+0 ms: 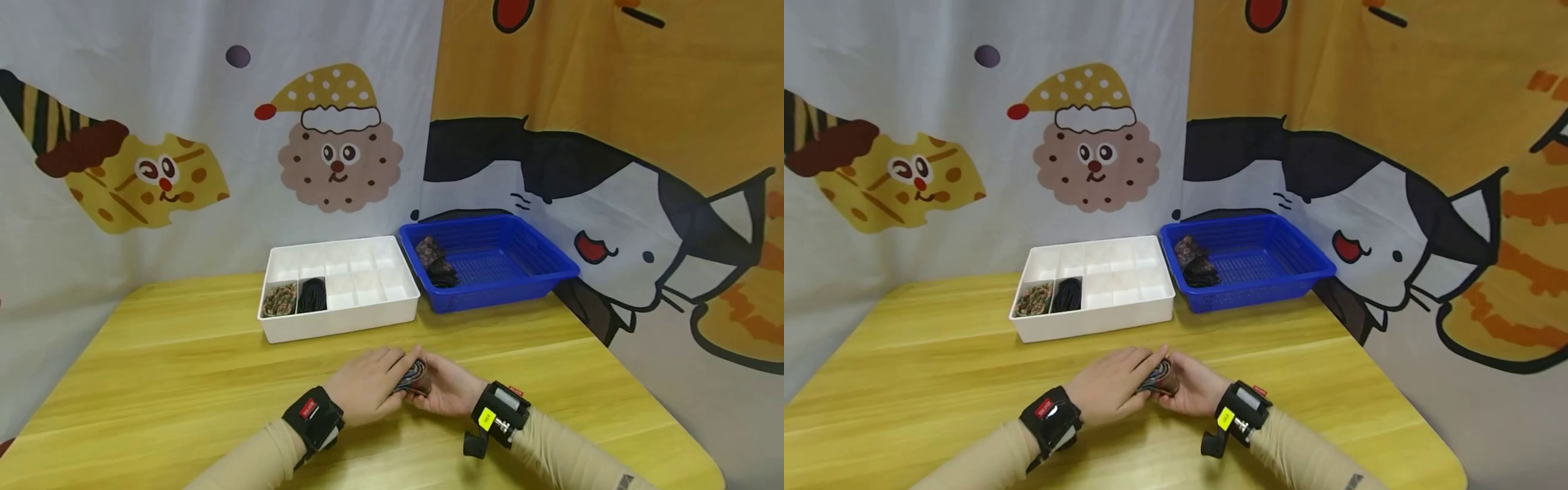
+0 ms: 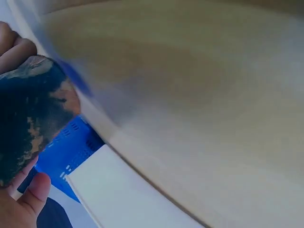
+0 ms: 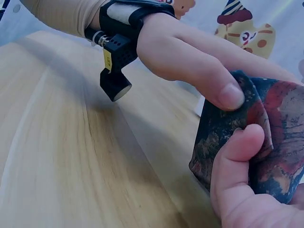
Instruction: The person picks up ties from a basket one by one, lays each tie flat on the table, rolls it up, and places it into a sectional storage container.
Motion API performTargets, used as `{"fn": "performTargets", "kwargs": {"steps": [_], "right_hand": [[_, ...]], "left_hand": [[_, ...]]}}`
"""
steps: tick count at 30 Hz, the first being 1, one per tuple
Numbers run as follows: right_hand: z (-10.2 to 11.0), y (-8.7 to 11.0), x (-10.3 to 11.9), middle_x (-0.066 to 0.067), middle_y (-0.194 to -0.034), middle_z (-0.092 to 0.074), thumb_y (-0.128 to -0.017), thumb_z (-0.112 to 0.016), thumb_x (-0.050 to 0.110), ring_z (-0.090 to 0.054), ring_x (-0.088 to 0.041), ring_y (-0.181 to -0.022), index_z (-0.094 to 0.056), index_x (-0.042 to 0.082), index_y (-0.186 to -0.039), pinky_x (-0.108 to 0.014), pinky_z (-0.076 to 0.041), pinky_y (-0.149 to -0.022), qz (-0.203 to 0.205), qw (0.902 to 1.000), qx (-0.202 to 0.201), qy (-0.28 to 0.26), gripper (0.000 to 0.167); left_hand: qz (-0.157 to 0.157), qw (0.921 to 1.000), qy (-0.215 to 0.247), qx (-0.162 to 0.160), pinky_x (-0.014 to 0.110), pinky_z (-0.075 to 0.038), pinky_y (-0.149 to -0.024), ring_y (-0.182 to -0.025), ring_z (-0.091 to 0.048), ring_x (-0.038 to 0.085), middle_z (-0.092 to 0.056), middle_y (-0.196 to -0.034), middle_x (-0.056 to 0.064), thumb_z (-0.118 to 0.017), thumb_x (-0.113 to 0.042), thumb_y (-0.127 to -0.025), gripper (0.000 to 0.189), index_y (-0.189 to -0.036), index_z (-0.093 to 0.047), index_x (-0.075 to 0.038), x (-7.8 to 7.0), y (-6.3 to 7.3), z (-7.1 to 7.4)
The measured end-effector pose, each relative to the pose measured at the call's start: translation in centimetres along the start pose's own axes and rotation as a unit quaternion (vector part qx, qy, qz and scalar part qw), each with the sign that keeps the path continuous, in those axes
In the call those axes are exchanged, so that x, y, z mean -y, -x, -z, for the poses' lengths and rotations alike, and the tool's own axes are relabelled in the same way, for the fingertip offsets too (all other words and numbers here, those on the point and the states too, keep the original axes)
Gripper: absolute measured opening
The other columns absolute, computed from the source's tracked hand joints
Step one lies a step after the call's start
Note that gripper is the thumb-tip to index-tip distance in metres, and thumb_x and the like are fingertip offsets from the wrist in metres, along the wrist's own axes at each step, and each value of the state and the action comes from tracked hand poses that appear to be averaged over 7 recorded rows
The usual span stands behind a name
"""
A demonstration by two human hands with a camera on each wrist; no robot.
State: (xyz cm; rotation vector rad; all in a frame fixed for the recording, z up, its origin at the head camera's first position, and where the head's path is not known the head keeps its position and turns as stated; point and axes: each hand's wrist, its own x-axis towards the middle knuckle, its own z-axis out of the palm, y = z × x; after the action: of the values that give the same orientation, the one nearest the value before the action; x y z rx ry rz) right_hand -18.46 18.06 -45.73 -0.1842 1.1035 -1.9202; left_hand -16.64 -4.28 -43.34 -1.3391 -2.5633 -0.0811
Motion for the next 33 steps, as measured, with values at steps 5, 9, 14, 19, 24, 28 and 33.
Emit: {"fn": "performTargets", "kwargs": {"steps": [5,9,14,19,24,28,33], "right_hand": [[0.1,0.5,0.3,-0.009,-0.106,-0.062,-0.115,-0.011,0.033,-0.06,-0.01,-0.088,-0.064,0.01,-0.113,-0.009,-0.049,-0.077,0.012,0.9993,0.018,-0.029,0.057],[0.2,0.8,0.7,-0.008,-0.108,-0.064,-0.114,-0.015,0.032,-0.062,-0.01,-0.092,-0.063,0.005,-0.114,-0.011,-0.051,-0.084,0.023,0.9967,0.041,-0.066,0.055],[0.6,0.6,0.9,-0.009,-0.115,-0.06,-0.113,-0.019,0.049,-0.062,-0.013,-0.099,-0.054,0.002,-0.124,-0.018,-0.052,-0.094,0.037,0.9928,0.058,-0.098,0.06],[2.2,0.4,-0.1,-0.01,-0.133,-0.056,-0.111,-0.012,0.058,-0.06,-0.014,-0.107,-0.015,-0.001,-0.163,-0.025,-0.052,-0.095,0.064,0.9947,0.026,-0.076,0.079],[3.6,0.2,-1.5,-0.007,-0.124,-0.056,-0.113,-0.013,0.053,-0.057,-0.014,-0.106,-0.028,0.0,-0.159,-0.029,-0.049,-0.096,0.084,0.9926,0.003,-0.088,0.072],[3.7,-0.5,-1.8,-0.005,-0.115,-0.058,-0.114,-0.02,0.049,-0.057,-0.015,-0.103,-0.055,0.007,-0.135,-0.03,-0.049,-0.097,0.1,0.9911,0.029,-0.084,0.059],[3.6,-1.0,-1.4,-0.001,-0.109,-0.064,-0.114,-0.024,0.048,-0.06,-0.012,-0.098,-0.064,0.012,-0.123,-0.028,-0.05,-0.094,0.114,0.9888,0.054,-0.08,0.054]], "left_hand": [[-0.014,0.9998,0.014,-0.001,0.036,-0.051,-0.102,-0.117,-0.06,0.021,-0.064,-0.127,0.005,-0.064,-0.033,-0.104,0.065,-0.157,-0.043,-0.001,0.3,-0.9,1.1],[-0.006,0.9978,0.065,0.008,0.034,-0.053,-0.1,-0.112,-0.065,0.022,-0.069,-0.124,0.008,-0.081,-0.028,-0.093,0.073,-0.154,-0.049,-0.002,1.0,-2.0,2.5],[0.038,0.9893,0.141,-0.003,0.035,-0.055,-0.089,-0.103,-0.068,0.022,-0.073,-0.121,0.009,-0.084,-0.024,-0.085,0.076,-0.153,-0.052,-0.008,2.4,-3.2,3.6],[0.213,0.9361,0.276,-0.047,0.034,-0.054,-0.071,-0.082,-0.065,0.021,-0.072,-0.1,0.009,-0.077,-0.023,-0.087,0.075,-0.155,-0.049,-0.008,6.1,-4.6,5.4],[0.414,0.844,0.318,-0.125,0.046,-0.054,-0.087,-0.101,-0.066,0.035,-0.068,-0.119,0.024,-0.067,-0.03,-0.093,0.068,-0.155,-0.049,-0.006,10.7,-5.8,6.8],[0.505,0.8129,0.27,-0.107,0.057,-0.041,-0.107,-0.125,-0.058,0.045,-0.058,-0.145,0.026,-0.06,-0.036,-0.096,0.068,-0.155,-0.047,-0.005,12.9,-5.4,6.7],[0.544,0.813,0.2,-0.057,0.065,-0.032,-0.106,-0.119,-0.059,0.046,-0.064,-0.138,0.022,-0.061,-0.041,-0.095,0.064,-0.151,-0.051,-0.011,14.4,-5.0,5.3]]}}
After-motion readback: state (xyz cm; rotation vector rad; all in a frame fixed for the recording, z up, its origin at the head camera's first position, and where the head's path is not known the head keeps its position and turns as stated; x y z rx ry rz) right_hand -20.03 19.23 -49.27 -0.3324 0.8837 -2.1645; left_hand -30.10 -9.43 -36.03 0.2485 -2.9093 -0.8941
